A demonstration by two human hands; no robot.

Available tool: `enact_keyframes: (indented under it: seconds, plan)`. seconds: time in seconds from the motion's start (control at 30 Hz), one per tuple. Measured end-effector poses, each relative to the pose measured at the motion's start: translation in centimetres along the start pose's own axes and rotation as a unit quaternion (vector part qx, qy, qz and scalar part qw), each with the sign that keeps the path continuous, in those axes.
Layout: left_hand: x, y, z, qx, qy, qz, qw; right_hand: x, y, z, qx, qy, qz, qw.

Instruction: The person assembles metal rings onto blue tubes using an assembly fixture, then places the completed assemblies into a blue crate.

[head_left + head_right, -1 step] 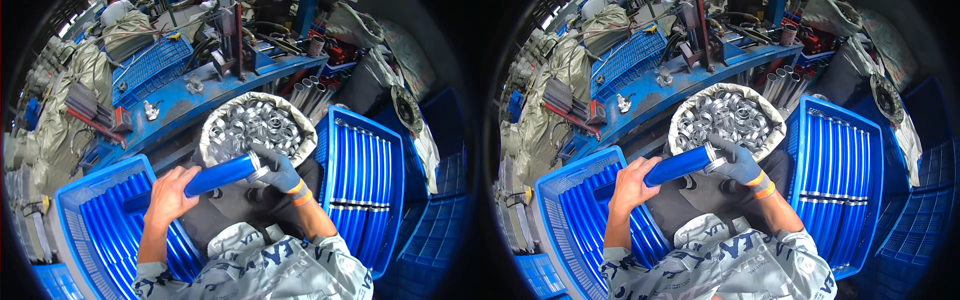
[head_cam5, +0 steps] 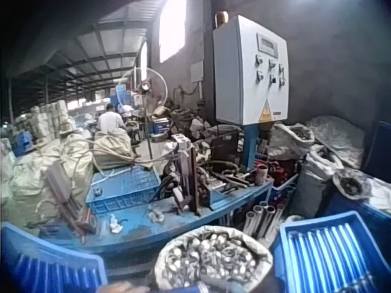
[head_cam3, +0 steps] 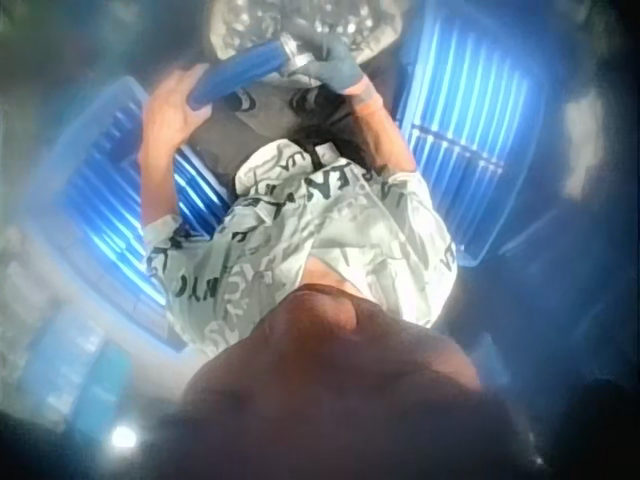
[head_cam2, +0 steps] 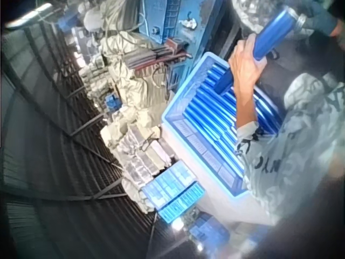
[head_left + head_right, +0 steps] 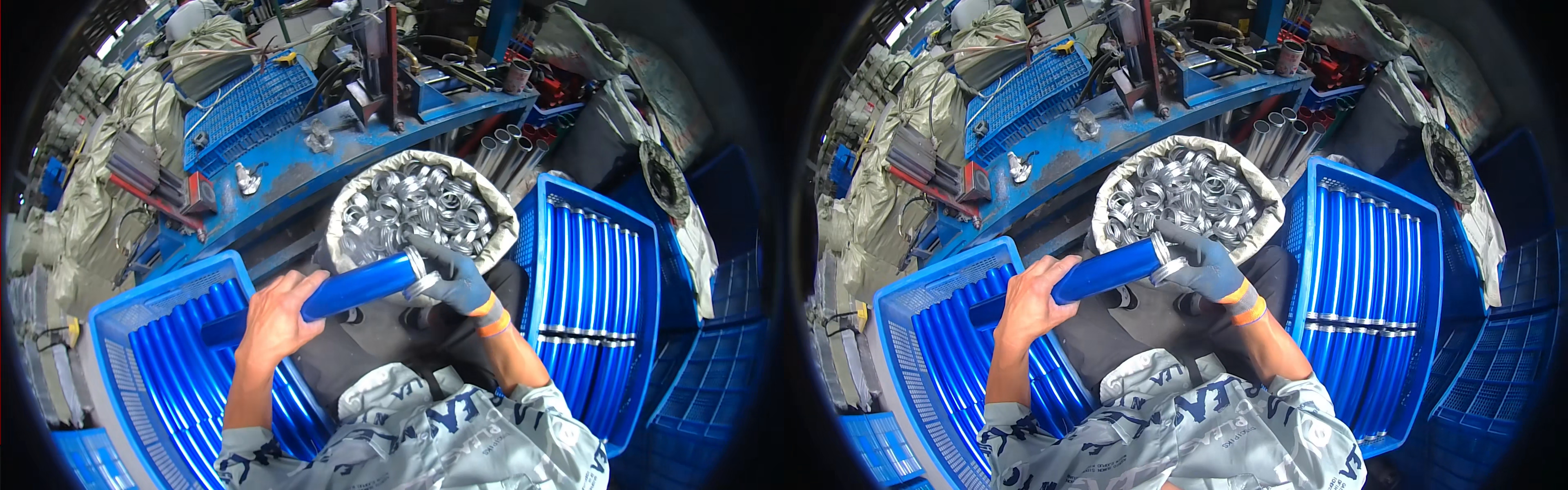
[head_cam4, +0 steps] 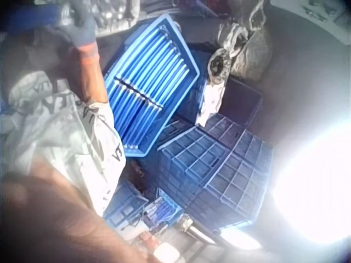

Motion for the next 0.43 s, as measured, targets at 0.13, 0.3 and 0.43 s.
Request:
enact_keyframes:
  seconds: [0.13, 0.3, 0.43]
  plan:
    - [0.1, -1.2, -0.2, -0.005, -0.001, 0.025, 1.0, 0.8, -0.7, -0.1, -0.004, -0.035, 0.017, 0.999]
    - [0.0, -2.2, -0.9, -0.017, 0.028, 0.023, 0.999, 1.5, -0.3, 0.3, 0.014, -0.038, 0.024, 0.999]
    - [0.0, -2.6, -2.8, -0.202, 0.122, 0.065, 0.969, -1.0, 6.1, 6.6, 0.008, -0.091, 0.151, 0.984]
Point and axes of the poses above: each hand's wrist, its own x-axis towards the middle knuckle, its own y-axis out of the back of the hand, z = x × y, the point moved 1 cm from there along x, towards the middle knuckle, and after that the axes turned 12 degrees about y, right-handed, at the moved point
